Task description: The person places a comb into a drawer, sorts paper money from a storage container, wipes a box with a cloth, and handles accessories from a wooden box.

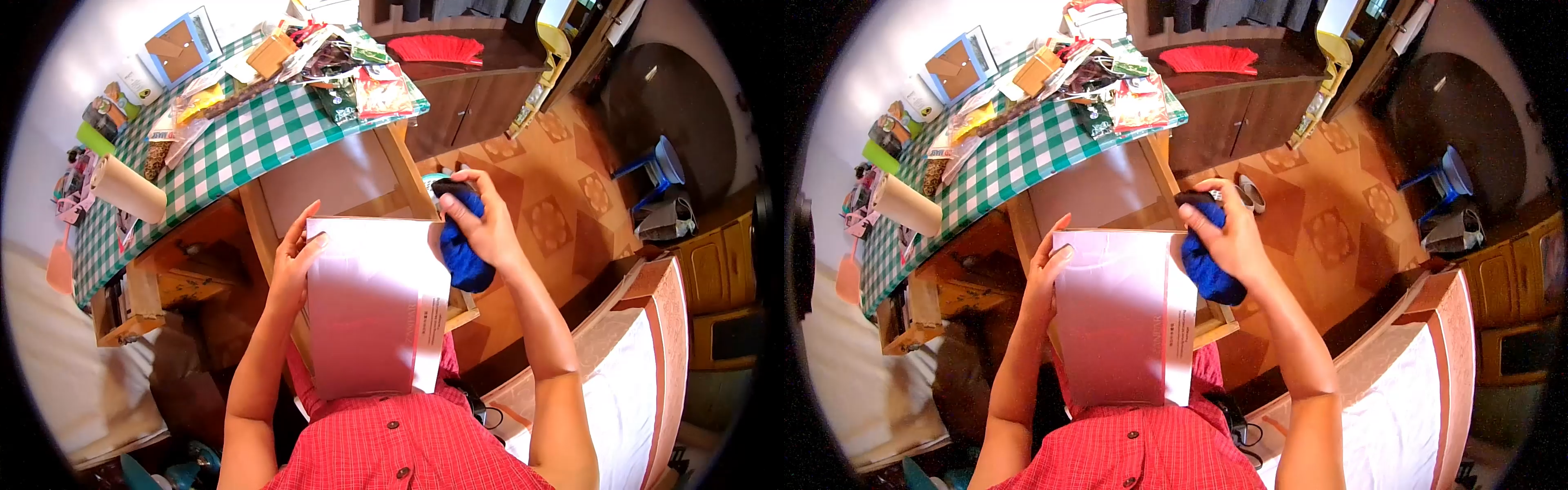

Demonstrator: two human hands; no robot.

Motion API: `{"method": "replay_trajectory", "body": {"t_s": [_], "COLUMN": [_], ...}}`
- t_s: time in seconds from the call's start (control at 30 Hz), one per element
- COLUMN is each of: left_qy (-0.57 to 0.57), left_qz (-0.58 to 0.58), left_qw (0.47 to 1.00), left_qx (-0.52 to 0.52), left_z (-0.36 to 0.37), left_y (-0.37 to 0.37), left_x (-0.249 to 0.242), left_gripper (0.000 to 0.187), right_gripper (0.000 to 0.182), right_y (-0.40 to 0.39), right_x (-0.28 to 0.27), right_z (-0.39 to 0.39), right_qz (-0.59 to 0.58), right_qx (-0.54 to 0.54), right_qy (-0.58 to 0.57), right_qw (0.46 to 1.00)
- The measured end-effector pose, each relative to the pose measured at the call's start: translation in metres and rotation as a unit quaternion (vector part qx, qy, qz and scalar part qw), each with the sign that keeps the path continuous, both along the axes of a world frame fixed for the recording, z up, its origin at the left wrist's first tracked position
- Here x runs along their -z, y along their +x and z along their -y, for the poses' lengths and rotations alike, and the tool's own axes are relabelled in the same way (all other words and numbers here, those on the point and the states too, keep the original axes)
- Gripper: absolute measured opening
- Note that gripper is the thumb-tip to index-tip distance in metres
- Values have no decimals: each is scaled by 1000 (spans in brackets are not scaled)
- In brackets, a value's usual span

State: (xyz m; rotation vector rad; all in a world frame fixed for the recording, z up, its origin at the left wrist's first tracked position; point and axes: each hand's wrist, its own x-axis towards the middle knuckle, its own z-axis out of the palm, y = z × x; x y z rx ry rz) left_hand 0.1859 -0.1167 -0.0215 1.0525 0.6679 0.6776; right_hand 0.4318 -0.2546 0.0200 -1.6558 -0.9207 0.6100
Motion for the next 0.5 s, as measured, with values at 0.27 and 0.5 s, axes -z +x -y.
{"method": "replay_trajectory", "body": {"t_s": [0.27,0.5], "left_qy": [0,26], "left_qz": [-32,-37], "left_qw": [998,995], "left_qx": [53,86], "left_z": [-3,4], "left_y": [-2,11], "left_x": [9,18], "left_gripper": [40,48], "right_gripper": [21,25], "right_y": [24,-13], "right_x": [17,31], "right_z": [53,50], "right_qz": [-77,264], "right_qx": [-107,-51], "right_qy": [-4,8], "right_qw": [991,963]}}
